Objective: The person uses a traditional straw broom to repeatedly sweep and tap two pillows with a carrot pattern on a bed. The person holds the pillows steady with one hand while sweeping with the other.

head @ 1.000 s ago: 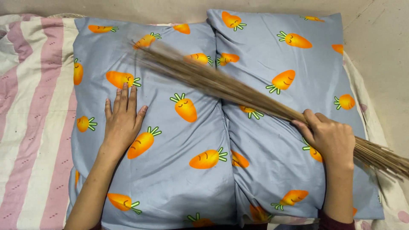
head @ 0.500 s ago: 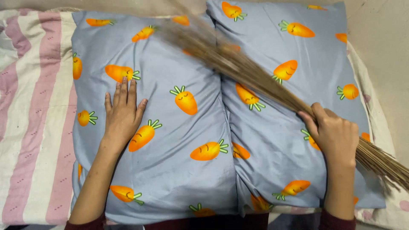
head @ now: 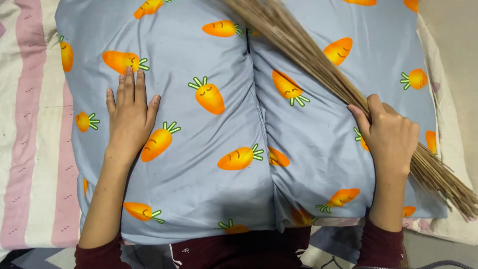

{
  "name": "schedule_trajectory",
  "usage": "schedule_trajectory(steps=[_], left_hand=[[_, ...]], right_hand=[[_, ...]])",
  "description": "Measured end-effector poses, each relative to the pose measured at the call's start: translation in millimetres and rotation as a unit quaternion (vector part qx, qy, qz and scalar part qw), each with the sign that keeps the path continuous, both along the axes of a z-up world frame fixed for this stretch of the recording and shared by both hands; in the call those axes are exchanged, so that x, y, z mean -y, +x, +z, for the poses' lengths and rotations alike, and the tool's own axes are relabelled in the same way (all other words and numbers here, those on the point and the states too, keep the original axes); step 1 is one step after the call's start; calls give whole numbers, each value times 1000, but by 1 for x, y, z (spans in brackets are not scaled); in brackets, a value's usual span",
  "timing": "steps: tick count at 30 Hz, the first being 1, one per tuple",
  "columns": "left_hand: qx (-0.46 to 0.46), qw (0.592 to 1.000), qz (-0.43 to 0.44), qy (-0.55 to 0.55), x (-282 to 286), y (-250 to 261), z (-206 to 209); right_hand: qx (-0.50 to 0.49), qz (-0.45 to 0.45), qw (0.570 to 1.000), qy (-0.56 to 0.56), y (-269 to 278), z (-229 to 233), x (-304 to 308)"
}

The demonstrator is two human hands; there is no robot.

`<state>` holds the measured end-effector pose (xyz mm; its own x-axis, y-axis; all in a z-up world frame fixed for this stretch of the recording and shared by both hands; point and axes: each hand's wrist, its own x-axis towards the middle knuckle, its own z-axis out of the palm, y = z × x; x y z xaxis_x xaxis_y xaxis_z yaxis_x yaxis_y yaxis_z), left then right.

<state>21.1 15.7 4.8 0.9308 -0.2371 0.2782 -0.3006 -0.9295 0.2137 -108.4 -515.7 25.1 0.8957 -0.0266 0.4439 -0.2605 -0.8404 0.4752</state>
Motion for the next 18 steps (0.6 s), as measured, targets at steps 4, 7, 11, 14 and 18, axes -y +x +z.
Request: schedule_trajectory(steps=[4,7,11,14,18], left_hand=[[15,1000,-2,15,-1,2,-1],[-3,1000,-2,13,-2,0,-1],[3,1000,-12,0,-1,-2,5],[-4,1000,-10,2,0,-5,6],[5,1000,-8,7,1,-3,8]], right_hand=[[-9,26,996,-84,-2,-1,17],[-24,120,987,-107,-7,-2,26],[9,126,988,-94,-7,-7,26],[0,45,996,-74,-8,-9,17],[-13,25,996,-83,-6,-1,14]])
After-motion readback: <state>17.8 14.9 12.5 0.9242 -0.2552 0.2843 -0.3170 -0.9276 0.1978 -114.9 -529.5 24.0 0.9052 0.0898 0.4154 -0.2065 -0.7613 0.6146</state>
